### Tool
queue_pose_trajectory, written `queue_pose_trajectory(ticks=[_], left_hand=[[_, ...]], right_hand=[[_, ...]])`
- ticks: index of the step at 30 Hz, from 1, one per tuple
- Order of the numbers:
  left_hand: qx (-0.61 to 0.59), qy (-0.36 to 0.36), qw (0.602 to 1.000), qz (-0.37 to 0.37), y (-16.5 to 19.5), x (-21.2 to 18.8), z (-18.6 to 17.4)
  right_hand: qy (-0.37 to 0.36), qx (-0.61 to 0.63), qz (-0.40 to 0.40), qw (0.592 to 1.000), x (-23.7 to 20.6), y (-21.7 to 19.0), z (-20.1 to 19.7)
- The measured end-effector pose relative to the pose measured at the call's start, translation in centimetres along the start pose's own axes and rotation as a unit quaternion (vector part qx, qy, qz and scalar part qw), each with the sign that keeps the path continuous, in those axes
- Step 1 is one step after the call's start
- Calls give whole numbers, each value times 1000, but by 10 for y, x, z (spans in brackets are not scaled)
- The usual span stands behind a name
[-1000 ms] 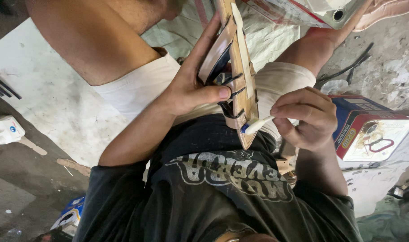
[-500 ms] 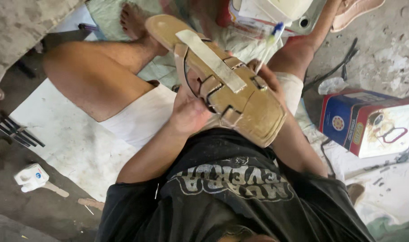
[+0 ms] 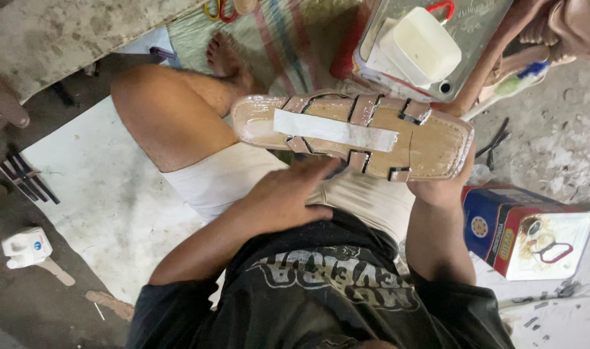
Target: The person sits on the floor and uses a toothbrush to apply white paint to the straps of multiple beige sandals. They pick up each sandal, paint the straps, and place it back in a row.
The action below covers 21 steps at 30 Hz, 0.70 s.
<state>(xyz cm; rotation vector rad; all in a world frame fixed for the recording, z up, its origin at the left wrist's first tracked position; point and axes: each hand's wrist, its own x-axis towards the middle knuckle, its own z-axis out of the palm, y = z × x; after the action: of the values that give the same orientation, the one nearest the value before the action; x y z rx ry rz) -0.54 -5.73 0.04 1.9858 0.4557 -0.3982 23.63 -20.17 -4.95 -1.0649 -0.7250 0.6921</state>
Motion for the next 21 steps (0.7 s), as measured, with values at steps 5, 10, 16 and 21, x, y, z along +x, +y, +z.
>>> queue_pose_trajectory(ticks=[5, 10, 16, 21], left_hand=[[166, 311, 866, 353, 35, -38, -39], [342, 382, 807, 292, 40, -45, -90], [356, 359, 820, 268, 28, -66, -104], [118, 391, 908, 93, -42, -111, -122]], right_hand=[[-81, -158, -54, 983, 17, -43, 12], [-115, -115, -18, 987, 26, -66, 37], [-125, -85, 14, 988, 42, -84, 81], [-107, -57, 76, 990, 54, -79, 102]])
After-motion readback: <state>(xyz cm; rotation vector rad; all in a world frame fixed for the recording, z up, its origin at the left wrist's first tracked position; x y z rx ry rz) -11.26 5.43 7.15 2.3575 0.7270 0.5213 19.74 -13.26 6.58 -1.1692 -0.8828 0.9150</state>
